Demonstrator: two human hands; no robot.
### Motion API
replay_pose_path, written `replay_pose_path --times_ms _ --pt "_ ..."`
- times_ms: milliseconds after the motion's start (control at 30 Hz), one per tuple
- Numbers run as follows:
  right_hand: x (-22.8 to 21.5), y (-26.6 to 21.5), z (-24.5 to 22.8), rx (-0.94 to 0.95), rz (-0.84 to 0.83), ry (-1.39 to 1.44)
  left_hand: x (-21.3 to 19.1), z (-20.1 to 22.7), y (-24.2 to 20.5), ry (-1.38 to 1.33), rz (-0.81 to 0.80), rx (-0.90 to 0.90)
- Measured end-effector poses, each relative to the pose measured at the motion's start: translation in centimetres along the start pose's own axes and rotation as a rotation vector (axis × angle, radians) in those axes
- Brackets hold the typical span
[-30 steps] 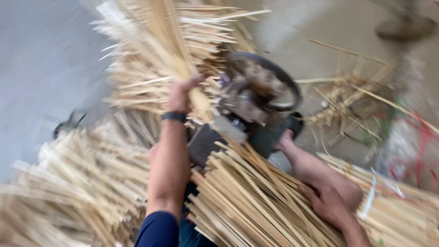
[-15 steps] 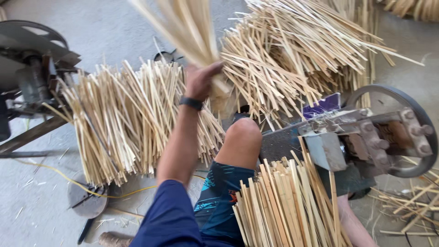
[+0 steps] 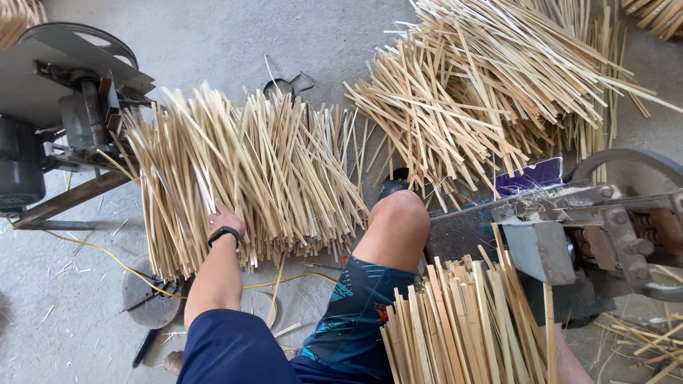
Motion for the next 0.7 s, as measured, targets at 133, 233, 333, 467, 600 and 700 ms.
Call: replay_pose_path --times_ms 133,233,333,467,600,700 --pt "-1.3 -0.4 1.3 -0.086 0.056 0.053 0.1 1.4 0.8 0.058 0.025 -0.048" --pt "-2.8 -2.6 5.5 -0.165 0.180 0.140 -0.6 5.5 -0.9 0.066 0.172 0.185" --pt "-4.9 -6.6 9.7 -0.309 0.372 0.203 -1.0 12.3 -4.8 -0.056 0.238 0.577" --pt "-7.2 -11.0 10.5 -0.415 0.602 0.188 -0.3 22.4 -13.3 -0.319 0.148 1.078" --pt "-7.0 -12.8 6.1 -0.375 0.699 0.179 2.9 30.0 -23.4 -0.517 -0.166 1.340" --pt "-6.0 -12.2 1.6 -0.341 0.712 0.217 5.7 33.6 -30.0 -0.575 -0.380 1.472"
Point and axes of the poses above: each hand's wrist, its own y-axis towards the middle knuckle, its own x-axis out of the palm, z = x × y, the point moved 1 cm from there along y, towards the middle knuckle, and after that the axes turned 5 degrees about -z, right-handed, at the moved point
